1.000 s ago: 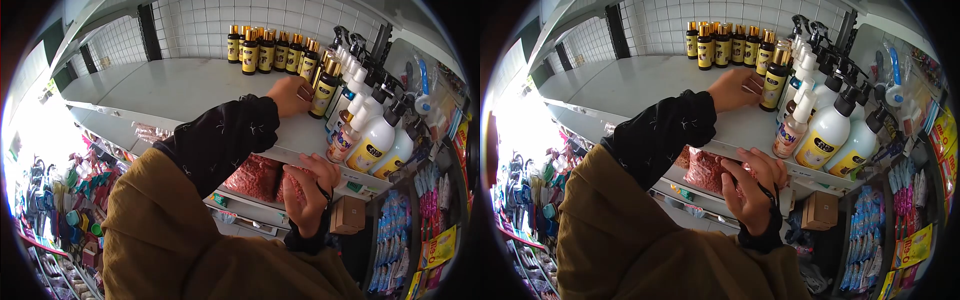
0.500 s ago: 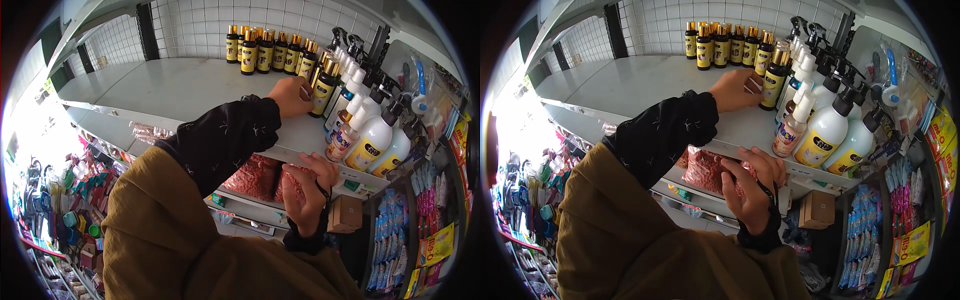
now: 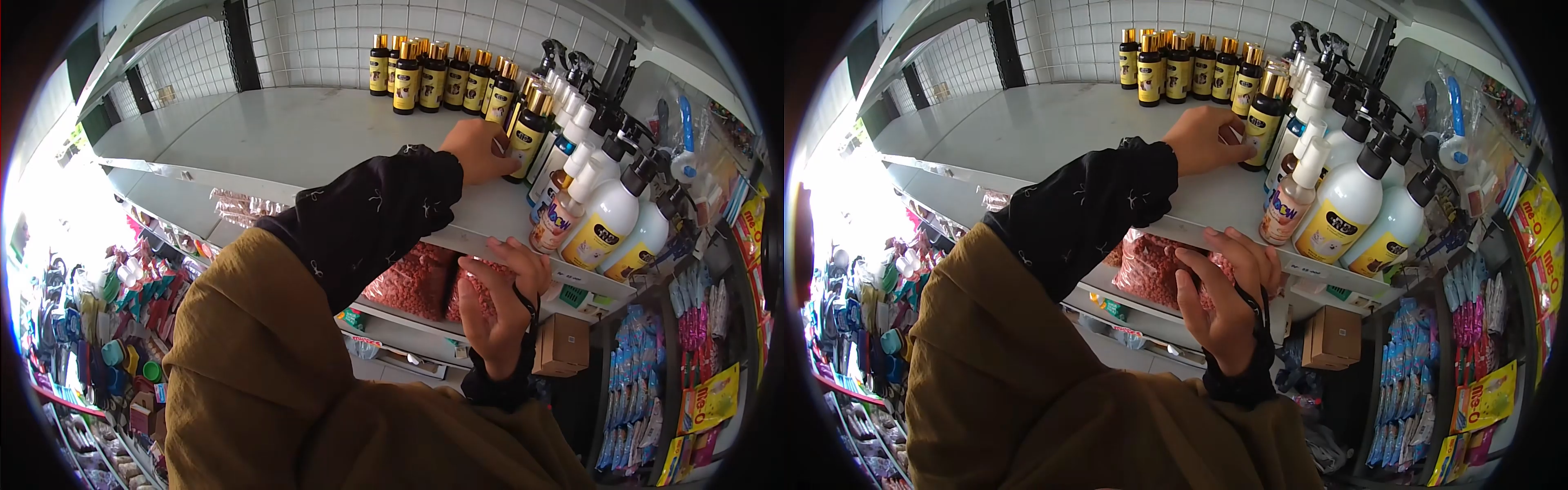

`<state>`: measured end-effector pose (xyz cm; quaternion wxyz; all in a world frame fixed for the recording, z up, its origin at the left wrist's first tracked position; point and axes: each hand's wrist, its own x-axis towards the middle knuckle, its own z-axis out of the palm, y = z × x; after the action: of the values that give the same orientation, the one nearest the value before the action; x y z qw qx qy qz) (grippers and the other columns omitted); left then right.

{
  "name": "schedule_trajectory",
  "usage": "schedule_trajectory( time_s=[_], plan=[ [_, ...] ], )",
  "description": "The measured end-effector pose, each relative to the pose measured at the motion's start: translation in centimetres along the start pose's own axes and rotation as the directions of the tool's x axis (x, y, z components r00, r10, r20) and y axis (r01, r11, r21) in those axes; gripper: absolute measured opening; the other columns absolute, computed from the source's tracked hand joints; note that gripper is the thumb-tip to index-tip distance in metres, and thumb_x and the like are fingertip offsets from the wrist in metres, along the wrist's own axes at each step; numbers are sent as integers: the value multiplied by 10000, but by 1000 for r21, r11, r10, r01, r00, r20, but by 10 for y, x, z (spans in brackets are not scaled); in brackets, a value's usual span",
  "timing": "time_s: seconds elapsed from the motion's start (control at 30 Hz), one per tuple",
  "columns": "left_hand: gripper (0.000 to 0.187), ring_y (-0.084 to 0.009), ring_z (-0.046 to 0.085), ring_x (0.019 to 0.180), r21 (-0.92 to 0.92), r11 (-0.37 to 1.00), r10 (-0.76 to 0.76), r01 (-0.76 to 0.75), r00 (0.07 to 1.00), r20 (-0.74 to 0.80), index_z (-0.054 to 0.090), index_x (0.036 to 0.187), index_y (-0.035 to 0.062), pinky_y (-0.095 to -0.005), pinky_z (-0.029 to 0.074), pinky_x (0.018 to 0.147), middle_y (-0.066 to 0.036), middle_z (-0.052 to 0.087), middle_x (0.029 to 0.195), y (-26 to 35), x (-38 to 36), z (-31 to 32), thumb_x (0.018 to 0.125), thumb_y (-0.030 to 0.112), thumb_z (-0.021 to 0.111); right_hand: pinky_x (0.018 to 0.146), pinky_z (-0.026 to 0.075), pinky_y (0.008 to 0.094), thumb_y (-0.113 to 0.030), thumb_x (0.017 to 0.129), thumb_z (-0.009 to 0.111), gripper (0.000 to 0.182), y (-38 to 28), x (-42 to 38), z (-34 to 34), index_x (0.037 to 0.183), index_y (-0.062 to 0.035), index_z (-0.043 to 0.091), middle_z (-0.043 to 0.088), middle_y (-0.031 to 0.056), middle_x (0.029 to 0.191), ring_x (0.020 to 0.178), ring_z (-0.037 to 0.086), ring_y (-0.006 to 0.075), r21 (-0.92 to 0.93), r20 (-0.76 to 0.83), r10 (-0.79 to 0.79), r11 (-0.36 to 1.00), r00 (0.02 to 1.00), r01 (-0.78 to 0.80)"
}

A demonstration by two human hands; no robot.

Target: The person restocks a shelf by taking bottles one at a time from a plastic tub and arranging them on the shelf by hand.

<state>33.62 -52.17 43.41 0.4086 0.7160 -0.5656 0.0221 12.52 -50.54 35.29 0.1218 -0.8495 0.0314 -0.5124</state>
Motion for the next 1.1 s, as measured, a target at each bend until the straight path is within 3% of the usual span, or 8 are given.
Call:
schedule_trajectory(
  time_s=[0.07, 0.53, 0.67, 0.73, 0.83, 1.0, 1.07, 1.1],
  plan=[
    [503, -202, 663, 733, 0, 1000, -2, 2, 1000, -7, 643, 962, -43, -300, 527, 696, -135, 682, 807, -1, 1, 1, 728, 388, 757, 1076, 207, 410, -215, 792, 674, 201, 1, -1, -1, 983, -167, 716, 577, 30, 1176, 1166, 503, 227, -14, 8, -11, 1000, 1000, 11],
    [587, -203, 664, 736, 21, 1000, 2, -3, 1000, 4, 635, 1001, -37, -301, 528, 698, -129, 680, 817, 2, -2, -5, 724, 464, 764, 1075, 214, 437, -202, 795, 667, 194, -2, -1, 1, 977, -153, 712, 559, 45, 1193, 1184, 480, 248, -29, 5, -19, 999, 1000, 19],
    [532, -182, 660, 771, 0, 1000, -24, 24, 994, -110, 635, 1034, -17, -290, 526, 714, -107, 683, 846, 14, -20, -28, 772, 433, 744, 1074, 222, 447, -160, 784, 655, 186, -3, 0, 0, 954, -103, 707, 551, 74, 1202, 1188, 467, 269, -33, 2, -28, 999, 1000, 28],
    [401, -146, 649, 833, -37, 990, 128, -138, 971, -202, 631, 1078, 7, -279, 524, 742, -84, 681, 899, 24, -42, -49, 845, 326, 702, 1059, 252, 443, -146, 794, 645, 175, -3, 1, 1, 948, -89, 705, 557, 79, 1195, 1173, 479, 273, -53, -6, -48, 997, 999, 48],
    [277, -121, 630, 894, -88, 971, 198, -224, 952, -234, 622, 1103, 13, -276, 517, 785, -62, 665, 961, 58, -116, -94, 900, 201, 643, 1039, 283, 438, -126, 807, 634, 161, -6, 3, 1, 942, -78, 705, 564, 82, 1193, 1162, 486, 281, -72, -33, -94, 993, 995, 91],
    [240, -126, 620, 926, -95, 995, -30, -4, 937, -347, 612, 1103, -11, -275, 506, 817, -59, 647, 986, 53, -288, -135, 921, 145, 606, 1001, 371, 437, -101, 895, 584, 144, -6, 1, 18, 965, -25, 685, 557, 154, 1209, 1151, 498, 315, -40, -156, -184, 983, 970, 180],
    [211, -85, 621, 872, -333, 934, -301, 129, 787, -539, 631, 1039, 1, -222, 497, 762, -21, 663, 902, 39, -363, -128, 899, 159, 634, 1006, 381, 429, -101, 916, 568, 171, -17, 0, 38, 1023, 5, 647, 551, 176, 1206, 1153, 500, 301, 99, -308, -165, 974, 937, 204],
    [211, -85, 621, 872, -329, 927, -350, 181, 734, -582, 631, 1039, 1, -222, 497, 762, -21, 663, 902, 34, -399, -125, 899, 159, 634, 1006, 381, 429, -101, 916, 568, 171, -26, 0, 56, 1023, 5, 647, 551, 176, 1206, 1153, 500, 301, 172, -269, -181, 957, 946, 232]
  ],
)
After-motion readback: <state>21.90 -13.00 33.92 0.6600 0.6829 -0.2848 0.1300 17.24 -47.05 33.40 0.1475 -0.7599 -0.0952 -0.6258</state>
